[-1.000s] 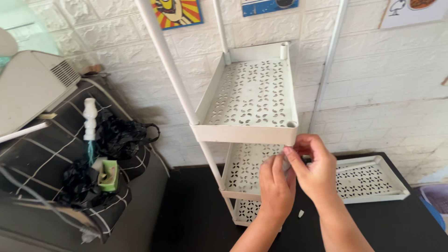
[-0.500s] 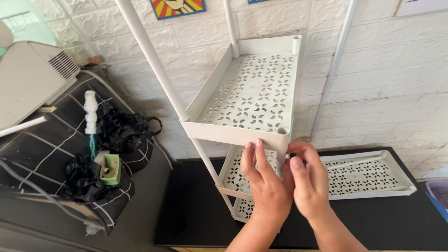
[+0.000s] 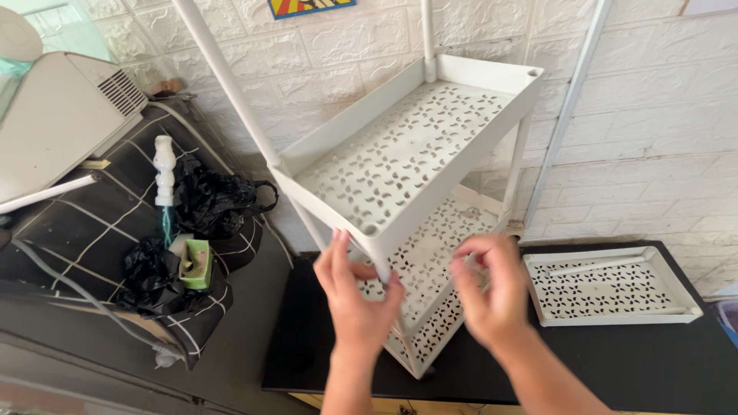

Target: The person assembles a white plastic shelving unit by inserting vertical poles into the corner sockets of perforated trays and stacking additional trays on top. The person secures each layer by aligning the poles and pressing the trays into place.

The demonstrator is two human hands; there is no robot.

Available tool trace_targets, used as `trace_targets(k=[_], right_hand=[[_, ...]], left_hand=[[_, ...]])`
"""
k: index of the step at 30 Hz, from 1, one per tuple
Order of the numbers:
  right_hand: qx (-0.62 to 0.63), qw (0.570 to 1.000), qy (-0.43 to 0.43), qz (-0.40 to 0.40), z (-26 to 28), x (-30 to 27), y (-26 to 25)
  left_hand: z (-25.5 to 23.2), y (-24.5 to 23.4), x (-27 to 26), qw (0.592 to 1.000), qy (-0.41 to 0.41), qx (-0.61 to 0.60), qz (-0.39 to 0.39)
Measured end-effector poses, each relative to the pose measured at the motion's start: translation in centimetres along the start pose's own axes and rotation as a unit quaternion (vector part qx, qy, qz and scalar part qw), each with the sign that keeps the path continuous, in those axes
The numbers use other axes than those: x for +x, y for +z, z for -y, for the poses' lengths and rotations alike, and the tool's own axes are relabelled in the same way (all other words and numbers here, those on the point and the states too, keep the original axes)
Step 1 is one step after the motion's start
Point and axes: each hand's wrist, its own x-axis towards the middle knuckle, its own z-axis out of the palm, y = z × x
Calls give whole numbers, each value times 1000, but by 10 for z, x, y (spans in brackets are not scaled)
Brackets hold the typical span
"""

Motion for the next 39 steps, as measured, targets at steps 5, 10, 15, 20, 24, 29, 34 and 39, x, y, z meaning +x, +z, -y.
trace_targets(k=[5, 10, 15, 20, 24, 29, 34, 39], right_hand=[[-32, 990, 116, -67, -84, 22, -14], [-152, 976, 113, 108, -152, 8, -11], [-185, 955, 53, 225, -182, -31, 20], [-222, 946, 87, 219, -196, -38, 26], [-218, 948, 70, 219, -193, -43, 32], [-198, 951, 119, 207, -183, -56, 38], [-214, 954, 151, 149, -172, -71, 38], [-236, 954, 142, 117, -166, -77, 38]], left_hand=[[31, -19, 32, 994, -91, -49, 20], [44, -30, 44, 989, -120, -82, -11], [26, 30, -18, 989, -17, 97, -109], [30, 103, -99, 985, 80, 122, 90], [78, 124, -124, 977, 37, 166, 127], [111, 129, -135, 978, -12, 112, 173], [132, 119, -125, 974, 10, 32, 224], [138, 122, -118, 972, 11, 8, 235]])
